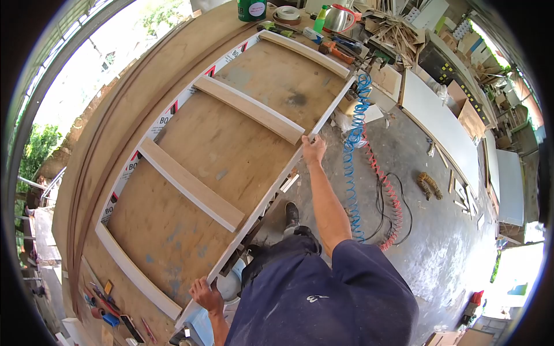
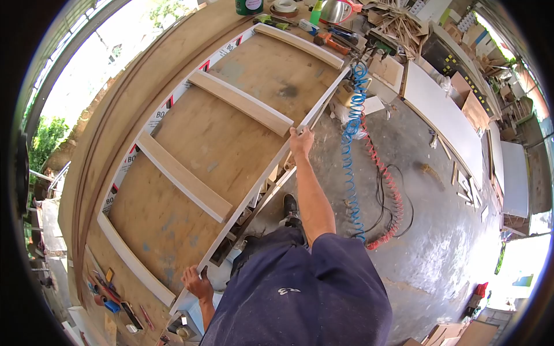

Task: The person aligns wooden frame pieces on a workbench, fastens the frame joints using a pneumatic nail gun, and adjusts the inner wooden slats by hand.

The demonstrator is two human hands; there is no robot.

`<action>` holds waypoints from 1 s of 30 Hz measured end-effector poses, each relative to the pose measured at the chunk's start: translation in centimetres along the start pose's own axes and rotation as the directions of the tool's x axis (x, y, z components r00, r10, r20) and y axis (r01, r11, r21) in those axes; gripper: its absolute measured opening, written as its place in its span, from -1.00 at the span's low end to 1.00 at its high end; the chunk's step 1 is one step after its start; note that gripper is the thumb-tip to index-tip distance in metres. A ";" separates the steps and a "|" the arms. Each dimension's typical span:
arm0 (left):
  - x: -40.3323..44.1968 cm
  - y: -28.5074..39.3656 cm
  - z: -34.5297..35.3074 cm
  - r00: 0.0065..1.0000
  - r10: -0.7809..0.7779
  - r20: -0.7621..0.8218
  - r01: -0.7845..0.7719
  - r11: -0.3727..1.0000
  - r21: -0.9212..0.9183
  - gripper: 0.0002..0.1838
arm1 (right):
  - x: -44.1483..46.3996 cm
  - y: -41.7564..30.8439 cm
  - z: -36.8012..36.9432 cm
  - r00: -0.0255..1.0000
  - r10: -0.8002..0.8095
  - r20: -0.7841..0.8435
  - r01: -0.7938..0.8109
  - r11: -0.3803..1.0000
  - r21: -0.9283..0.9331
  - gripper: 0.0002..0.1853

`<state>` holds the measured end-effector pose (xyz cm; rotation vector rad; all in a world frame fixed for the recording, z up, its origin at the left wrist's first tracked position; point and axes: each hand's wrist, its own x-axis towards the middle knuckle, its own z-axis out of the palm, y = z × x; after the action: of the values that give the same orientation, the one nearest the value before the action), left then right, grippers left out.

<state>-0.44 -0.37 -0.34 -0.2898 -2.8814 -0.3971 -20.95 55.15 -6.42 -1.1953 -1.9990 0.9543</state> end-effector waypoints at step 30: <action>-1.3 3.8 2.6 0.948 -0.311 -0.067 0.315 0.888 0.336 -0.55 | 34.3 -0.4 -1.3 0.965 -0.243 -0.094 0.170 0.862 -0.478 -0.70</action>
<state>1.13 3.72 -2.15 0.2408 -2.9166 0.0619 -33.93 86.38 -0.62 -1.2167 -2.2457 0.2630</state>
